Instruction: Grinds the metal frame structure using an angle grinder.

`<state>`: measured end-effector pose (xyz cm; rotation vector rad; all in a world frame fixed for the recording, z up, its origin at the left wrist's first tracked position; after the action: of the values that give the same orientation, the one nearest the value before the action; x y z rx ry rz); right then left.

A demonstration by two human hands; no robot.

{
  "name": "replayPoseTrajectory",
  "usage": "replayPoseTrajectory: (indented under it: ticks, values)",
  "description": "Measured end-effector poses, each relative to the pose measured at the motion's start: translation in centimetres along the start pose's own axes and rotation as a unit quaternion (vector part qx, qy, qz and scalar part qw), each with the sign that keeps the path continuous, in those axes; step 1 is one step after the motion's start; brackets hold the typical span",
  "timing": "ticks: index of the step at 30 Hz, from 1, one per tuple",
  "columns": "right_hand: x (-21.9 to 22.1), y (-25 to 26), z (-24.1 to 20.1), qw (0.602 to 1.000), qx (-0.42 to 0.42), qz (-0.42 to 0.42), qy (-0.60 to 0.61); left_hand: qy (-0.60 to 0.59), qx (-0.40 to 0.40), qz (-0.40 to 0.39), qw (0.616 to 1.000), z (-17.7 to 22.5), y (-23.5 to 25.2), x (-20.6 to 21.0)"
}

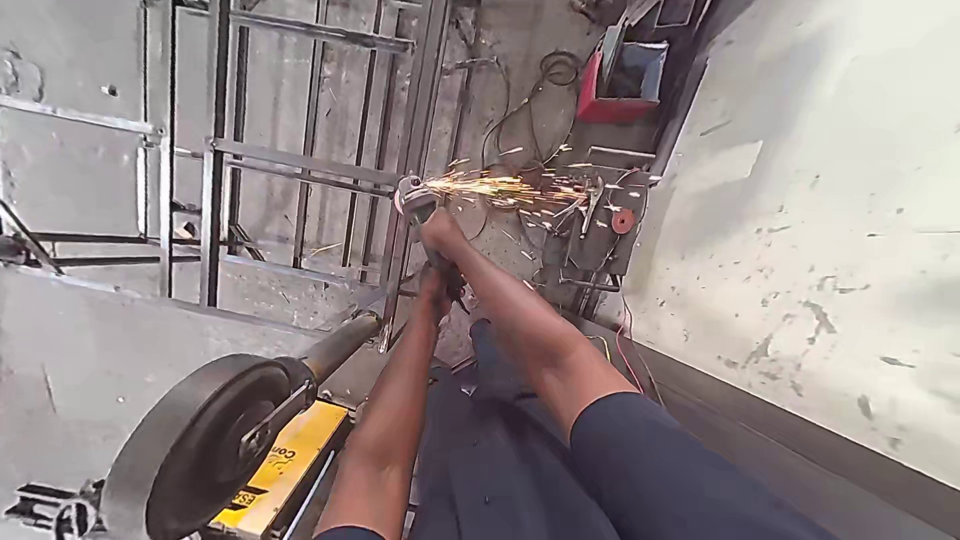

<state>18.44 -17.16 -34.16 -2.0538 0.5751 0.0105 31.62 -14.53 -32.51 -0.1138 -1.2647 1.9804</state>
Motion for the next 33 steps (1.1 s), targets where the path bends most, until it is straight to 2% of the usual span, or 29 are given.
replayPoseTrajectory:
  ticks: [2,6,9,11,13,18,21,23,28,33]
  values:
    - [1.4,-1.2,0.8,0.999,-0.003,-0.022,-0.027,-0.028,-0.010,0.015,0.999,-1.6,-1.1,-0.2]
    - [6.7,-6.0,5.4,0.997,-0.019,-0.068,-0.031,-0.065,-0.010,0.067,0.996,-7.3,-5.2,-2.5]
    - [10.5,-8.8,9.2,0.997,0.005,-0.064,0.032,-0.006,-0.023,0.090,0.996,-10.6,-9.0,-5.0]
    - [12.3,-9.9,10.8,0.995,0.025,-0.054,0.083,0.040,-0.043,0.103,0.993,-11.4,-10.8,-6.6]
    - [13.5,-10.6,12.0,0.989,0.048,-0.025,0.135,0.088,-0.069,0.082,0.990,-11.5,-11.7,-7.9]
    - [15.4,-14.0,13.3,0.958,0.063,0.075,0.270,0.262,-0.100,-0.041,0.959,-10.1,-13.6,-11.2]
    - [19.1,-17.4,14.1,0.924,0.049,0.148,0.348,0.326,-0.107,-0.103,0.933,-10.9,-15.7,-14.8]
    - [22.4,-19.6,14.6,0.915,0.054,0.185,0.353,0.353,-0.104,-0.133,0.920,-11.1,-18.4,-17.3]
    - [30.8,-24.6,13.1,0.934,0.103,0.183,0.291,0.334,-0.102,-0.149,0.925,-14.0,-24.1,-24.7]
    - [36.4,-24.6,10.7,0.958,0.137,0.143,0.210,0.234,-0.110,-0.139,0.956,-14.3,-26.9,-29.9]
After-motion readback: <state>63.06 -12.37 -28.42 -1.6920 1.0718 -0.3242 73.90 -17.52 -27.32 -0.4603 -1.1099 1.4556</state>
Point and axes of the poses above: each hand's wrist, its own y-axis towards the middle knuckle, its own x-axis out of the palm, z = x × y, the point moved 4 cm from there along y, towards the middle knuckle, and after that the axes turned 6 degrees about -z, right-handed, at the moved point
